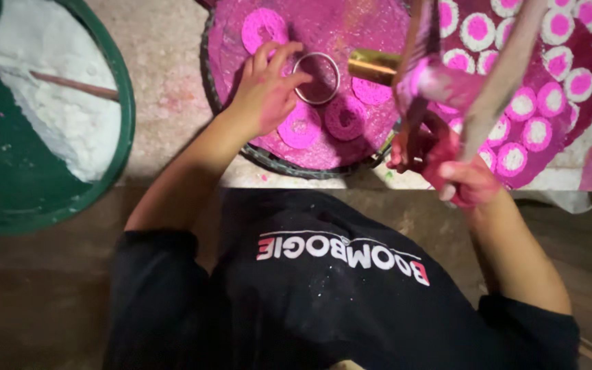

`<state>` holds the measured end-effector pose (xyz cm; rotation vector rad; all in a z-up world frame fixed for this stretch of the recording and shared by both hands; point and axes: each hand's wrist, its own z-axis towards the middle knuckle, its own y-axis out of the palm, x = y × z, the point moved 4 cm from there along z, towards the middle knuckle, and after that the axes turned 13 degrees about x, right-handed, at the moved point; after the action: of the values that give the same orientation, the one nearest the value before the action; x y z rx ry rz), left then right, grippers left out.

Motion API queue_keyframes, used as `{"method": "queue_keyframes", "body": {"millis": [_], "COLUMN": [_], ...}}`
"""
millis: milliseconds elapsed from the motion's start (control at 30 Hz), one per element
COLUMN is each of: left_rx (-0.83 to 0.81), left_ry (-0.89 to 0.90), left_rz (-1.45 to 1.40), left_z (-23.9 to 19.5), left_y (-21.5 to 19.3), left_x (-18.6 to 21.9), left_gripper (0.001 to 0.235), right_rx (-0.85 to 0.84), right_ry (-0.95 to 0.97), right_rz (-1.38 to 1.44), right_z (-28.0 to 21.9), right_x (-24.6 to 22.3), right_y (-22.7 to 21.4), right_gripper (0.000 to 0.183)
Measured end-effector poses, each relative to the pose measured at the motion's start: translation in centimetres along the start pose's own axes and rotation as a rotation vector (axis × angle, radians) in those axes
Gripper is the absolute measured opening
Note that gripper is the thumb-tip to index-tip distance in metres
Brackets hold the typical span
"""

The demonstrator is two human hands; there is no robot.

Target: The person scoops pink powder into a wooden mold, presses it with a cylindrical tool, and then adds a white powder center to form two-toned circular pieces. The finished pieces are placed on a tray alongside previously made items.

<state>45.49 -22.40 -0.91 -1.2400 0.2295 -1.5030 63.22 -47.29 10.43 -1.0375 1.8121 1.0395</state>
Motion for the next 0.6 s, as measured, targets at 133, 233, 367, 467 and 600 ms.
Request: {"method": "queue_keyframes", "body": {"millis": [133,233,367,467,600], "left_rx": [0.009,0.006,-0.012,-0.014,-0.022], "left_ry": [-0.008,-0.001,-0.429,-0.512,-0.071], "left_rz": [0.107,0.157,-0.793,-1.970,-2.275], "left_z": [-1.6,-2.1,0.6,3.6,5.8], "left_y": [2.6,2.7,3.0,1.9,-2.3], "left_x": [-1.3,-1.1,-1.9,-0.7,2.0], "left_gripper": [0.032,0.042,0.068,0.083,0.087], "right_rx": [-0.045,-0.029,-0.131,-0.279,-0.369], "right_ry": [0.021,0.076,0.287,0.495,0.595], "right_rz": [0.102,0.086,0.083,0.177,0.125], "right_z": [0.2,0.9,2.6,3.8,4.5], "right_x": [0.8,1.9,4.0,5.8,6.3], "right_y": [-1.1,-2.4,-2.7,-0.8,0.7], "right_gripper": [0.107,0.110,0.119,0.119,0.115]}}
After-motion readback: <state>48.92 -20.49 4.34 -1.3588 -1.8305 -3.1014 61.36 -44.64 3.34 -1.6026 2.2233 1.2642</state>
